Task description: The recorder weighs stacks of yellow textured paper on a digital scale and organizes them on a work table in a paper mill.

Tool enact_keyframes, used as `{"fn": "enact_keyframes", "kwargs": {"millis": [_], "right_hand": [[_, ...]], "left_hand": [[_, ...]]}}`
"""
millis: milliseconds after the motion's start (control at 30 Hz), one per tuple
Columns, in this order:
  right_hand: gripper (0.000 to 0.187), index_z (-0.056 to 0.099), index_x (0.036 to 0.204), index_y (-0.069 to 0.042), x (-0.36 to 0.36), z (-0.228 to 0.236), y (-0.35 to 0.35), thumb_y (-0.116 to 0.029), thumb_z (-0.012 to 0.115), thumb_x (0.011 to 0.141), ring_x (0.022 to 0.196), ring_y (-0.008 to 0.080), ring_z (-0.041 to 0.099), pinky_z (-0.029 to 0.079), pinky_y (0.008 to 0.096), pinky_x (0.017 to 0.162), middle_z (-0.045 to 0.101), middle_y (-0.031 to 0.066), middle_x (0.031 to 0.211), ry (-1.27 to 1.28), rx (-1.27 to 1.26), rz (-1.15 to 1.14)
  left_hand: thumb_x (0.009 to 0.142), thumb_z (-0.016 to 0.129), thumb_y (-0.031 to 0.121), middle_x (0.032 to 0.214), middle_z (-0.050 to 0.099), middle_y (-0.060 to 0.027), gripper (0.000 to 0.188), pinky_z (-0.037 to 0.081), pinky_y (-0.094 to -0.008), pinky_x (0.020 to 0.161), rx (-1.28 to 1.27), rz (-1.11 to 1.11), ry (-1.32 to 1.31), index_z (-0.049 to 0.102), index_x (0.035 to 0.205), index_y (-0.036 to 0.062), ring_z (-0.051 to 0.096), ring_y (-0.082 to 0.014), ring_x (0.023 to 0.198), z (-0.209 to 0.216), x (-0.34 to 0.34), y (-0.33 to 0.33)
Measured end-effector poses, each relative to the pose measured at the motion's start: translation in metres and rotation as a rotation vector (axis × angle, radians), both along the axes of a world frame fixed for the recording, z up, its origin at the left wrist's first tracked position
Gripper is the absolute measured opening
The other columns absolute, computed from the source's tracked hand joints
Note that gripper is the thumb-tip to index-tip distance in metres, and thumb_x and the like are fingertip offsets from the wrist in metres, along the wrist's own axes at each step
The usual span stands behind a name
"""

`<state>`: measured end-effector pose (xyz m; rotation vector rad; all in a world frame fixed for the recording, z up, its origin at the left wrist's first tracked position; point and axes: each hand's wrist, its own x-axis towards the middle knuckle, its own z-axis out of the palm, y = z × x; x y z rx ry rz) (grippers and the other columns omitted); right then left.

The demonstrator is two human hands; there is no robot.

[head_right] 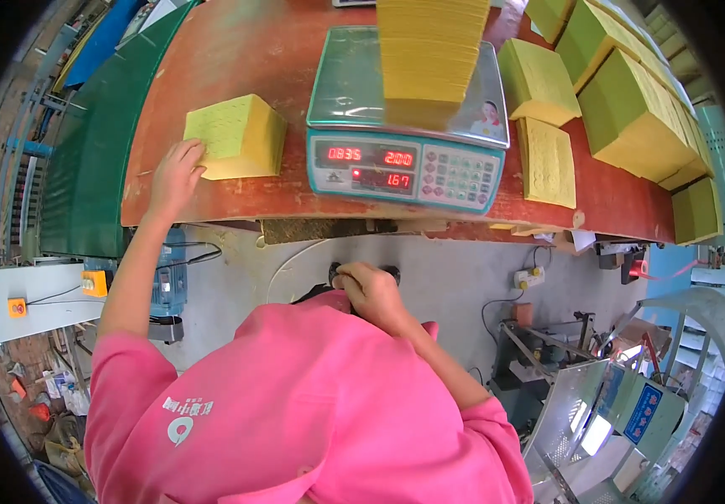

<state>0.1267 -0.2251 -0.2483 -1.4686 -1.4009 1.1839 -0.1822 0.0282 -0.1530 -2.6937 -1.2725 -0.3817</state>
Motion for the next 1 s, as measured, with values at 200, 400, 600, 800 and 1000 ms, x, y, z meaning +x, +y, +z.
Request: {"fn": "enact_keyframes", "kwargs": {"millis": [200,400,600,800,1000], "right_hand": [[0.017,0.067,0.104,-0.001,-0.025,-0.015,-0.001,-0.006,0.059,0.090,0.081,0.0218,0.070,0.054,0.0306,0.072,0.071,0.0142,0.092,-0.035,-0.002,-0.056],[0.016,0.067,0.101,0.000,-0.058,-0.003,0.014,-0.008,0.060,0.089,0.080,0.0347,0.068,0.053,0.0365,0.073,0.069,0.0195,0.091,0.016,-0.038,-0.092],[0.019,0.065,0.107,0.002,-0.077,0.003,0.040,-0.006,0.058,0.091,0.083,0.0168,0.069,0.054,0.0281,0.074,0.071,0.0134,0.091,-0.099,0.054,-0.048],[0.033,0.059,0.118,0.005,-0.091,0.060,0.122,-0.021,0.054,0.098,0.088,0.0171,0.066,0.055,0.0305,0.074,0.067,0.0120,0.102,0.553,-0.036,-0.195],[0.040,0.054,0.120,0.006,-0.112,0.079,0.218,-0.023,0.062,0.093,0.094,0.0190,0.063,0.052,0.0331,0.081,0.064,0.0131,0.107,0.837,-0.160,-0.211]], "left_hand": [[0.073,0.072,0.007,0.111,0.064,-0.0112,0.032,0.051,-0.0405,0.086,-0.077,-0.213,0.039,0.064,0.104,0.0023,0.060,-0.0314,0.104,0.021,-0.007,0.025],[0.078,0.070,0.007,0.108,0.068,-0.0123,0.023,0.053,-0.0395,0.084,-0.124,-0.285,-0.038,0.070,0.101,0.0034,0.065,-0.0298,0.099,0.019,-0.026,0.040],[0.082,0.063,0.003,0.104,0.069,-0.0141,0.019,0.055,-0.0391,0.077,0.018,-0.331,-0.099,0.068,0.101,0.0018,0.067,-0.0304,0.093,0.011,-0.032,0.045],[0.082,0.060,0.001,0.100,0.069,-0.0171,0.018,0.055,-0.0391,0.072,0.090,-0.346,-0.273,0.066,0.099,0.0003,0.068,-0.0323,0.088,0.011,-0.036,0.039],[0.082,0.061,-0.001,0.102,0.069,-0.0166,0.017,0.053,-0.0423,0.085,0.174,-0.426,-0.251,0.065,0.099,-0.0024,0.065,-0.0352,0.097,0.016,-0.041,0.004]]}}
